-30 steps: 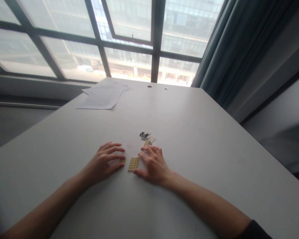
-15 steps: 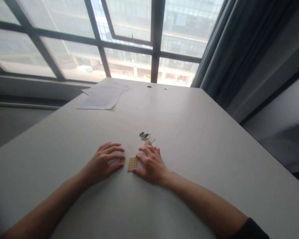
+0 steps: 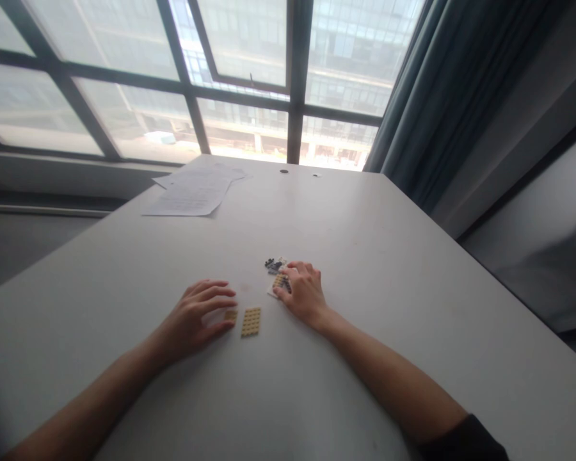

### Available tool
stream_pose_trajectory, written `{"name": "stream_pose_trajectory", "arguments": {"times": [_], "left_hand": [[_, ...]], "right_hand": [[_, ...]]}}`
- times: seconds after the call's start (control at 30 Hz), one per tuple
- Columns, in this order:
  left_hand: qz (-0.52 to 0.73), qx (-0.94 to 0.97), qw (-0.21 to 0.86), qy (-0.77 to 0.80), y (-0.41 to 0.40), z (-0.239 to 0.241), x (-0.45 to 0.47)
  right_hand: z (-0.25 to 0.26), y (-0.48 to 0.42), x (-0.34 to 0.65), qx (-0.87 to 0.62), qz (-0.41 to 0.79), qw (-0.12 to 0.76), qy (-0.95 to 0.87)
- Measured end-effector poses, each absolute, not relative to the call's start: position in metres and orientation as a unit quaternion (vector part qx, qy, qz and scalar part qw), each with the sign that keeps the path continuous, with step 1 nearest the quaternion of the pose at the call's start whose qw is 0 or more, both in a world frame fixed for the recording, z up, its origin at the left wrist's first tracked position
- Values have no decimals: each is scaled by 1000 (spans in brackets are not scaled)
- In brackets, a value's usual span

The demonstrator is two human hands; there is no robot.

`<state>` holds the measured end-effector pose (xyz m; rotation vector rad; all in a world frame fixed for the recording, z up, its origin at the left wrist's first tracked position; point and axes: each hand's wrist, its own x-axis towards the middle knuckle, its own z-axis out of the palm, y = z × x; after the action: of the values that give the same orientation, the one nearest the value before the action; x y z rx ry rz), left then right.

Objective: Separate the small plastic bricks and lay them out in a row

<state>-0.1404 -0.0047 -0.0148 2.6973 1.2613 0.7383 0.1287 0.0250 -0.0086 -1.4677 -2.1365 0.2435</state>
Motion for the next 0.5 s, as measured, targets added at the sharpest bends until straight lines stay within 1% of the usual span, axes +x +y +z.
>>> {"name": "stream_pose_trajectory", "arguments": {"times": [0.1, 0.27, 0.37, 0.43, 0.5], "left_hand": [[241, 878, 37, 411, -6, -15, -140], [238, 877, 39, 416, -7, -13, -138], [244, 877, 39, 413, -7, -13, -138], [246, 877, 38, 411, -7, -12, -138], [248, 877, 36, 411, -6, -12, -138]], "right_hand": [[-11, 31, 125, -532, 90, 256, -802], [-12, 33, 122, -530, 102, 265, -799], [-10, 33, 124, -520, 123, 300, -790], [-7, 32, 127, -498, 200, 352, -767], [-3, 30, 131, -465, 349, 411, -702]]}}
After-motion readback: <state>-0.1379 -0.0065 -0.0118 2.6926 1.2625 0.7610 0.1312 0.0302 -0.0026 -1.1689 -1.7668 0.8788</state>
